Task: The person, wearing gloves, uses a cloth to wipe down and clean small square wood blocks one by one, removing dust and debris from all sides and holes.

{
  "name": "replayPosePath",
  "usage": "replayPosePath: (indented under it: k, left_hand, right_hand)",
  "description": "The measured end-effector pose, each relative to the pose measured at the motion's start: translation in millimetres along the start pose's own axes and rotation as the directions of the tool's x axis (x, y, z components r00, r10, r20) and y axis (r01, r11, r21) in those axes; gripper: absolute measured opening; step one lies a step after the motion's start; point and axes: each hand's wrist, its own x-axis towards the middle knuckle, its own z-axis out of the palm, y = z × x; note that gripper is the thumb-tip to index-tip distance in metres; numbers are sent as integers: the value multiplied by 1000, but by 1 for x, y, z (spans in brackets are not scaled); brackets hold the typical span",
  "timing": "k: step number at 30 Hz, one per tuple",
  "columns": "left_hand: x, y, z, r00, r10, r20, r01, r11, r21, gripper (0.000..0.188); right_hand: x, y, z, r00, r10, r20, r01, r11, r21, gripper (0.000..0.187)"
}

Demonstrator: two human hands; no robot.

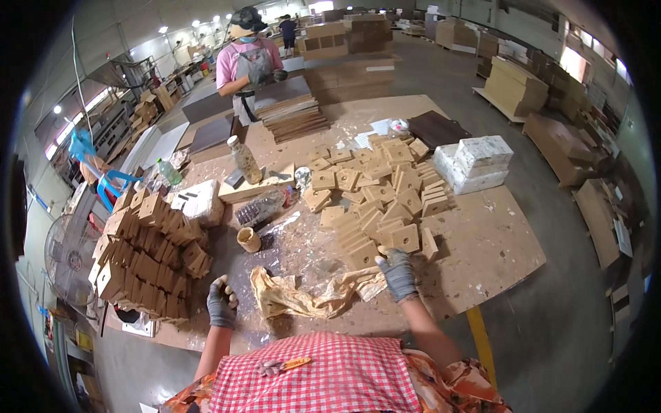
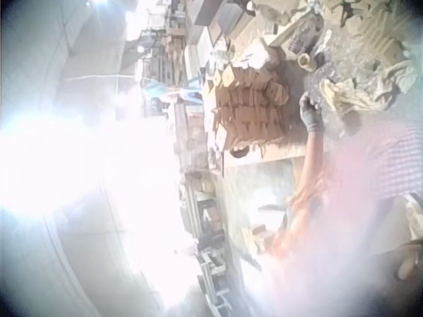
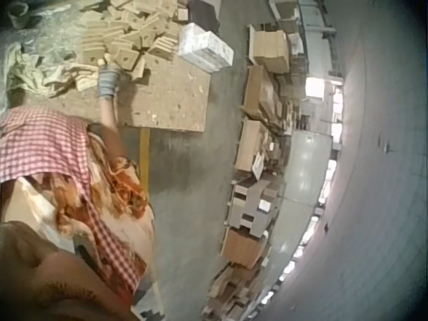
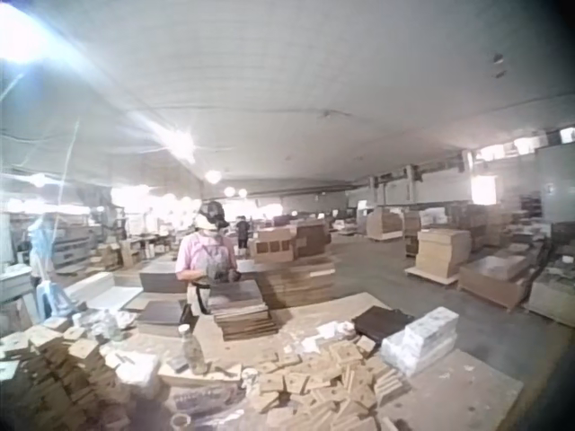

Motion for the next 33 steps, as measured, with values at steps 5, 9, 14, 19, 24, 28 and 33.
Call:
replayPosePath:
  k: [5,9,14,19,24,28,33]
  left_hand:
    - [0,-8,43,1000,-14,24,8,974,226,18]
    - [3,-18,55,998,-11,59,-11,934,356,22]
    - [22,-27,101,925,2,379,-215,827,520,32]
    - [59,-51,167,786,-73,614,-404,691,600,32]
    - [118,-110,212,686,-11,728,-682,340,648,37]
    - [135,-156,250,770,-262,581,-518,276,810,41]
    - [225,-246,192,808,-455,375,191,804,564,43]
  right_hand:
    - [2,-22,30,984,-145,107,178,865,-469,39]
    - [5,-26,64,908,-145,393,353,769,-532,36]
    - [18,-21,127,726,36,687,652,280,-704,33]
    - [17,-34,109,701,117,703,628,365,-687,31]
    - [3,-59,74,906,-61,419,172,957,-233,36]
    - [-13,-54,34,901,300,313,-428,733,528,34]
    - [-36,-16,25,834,427,350,-551,592,589,35]
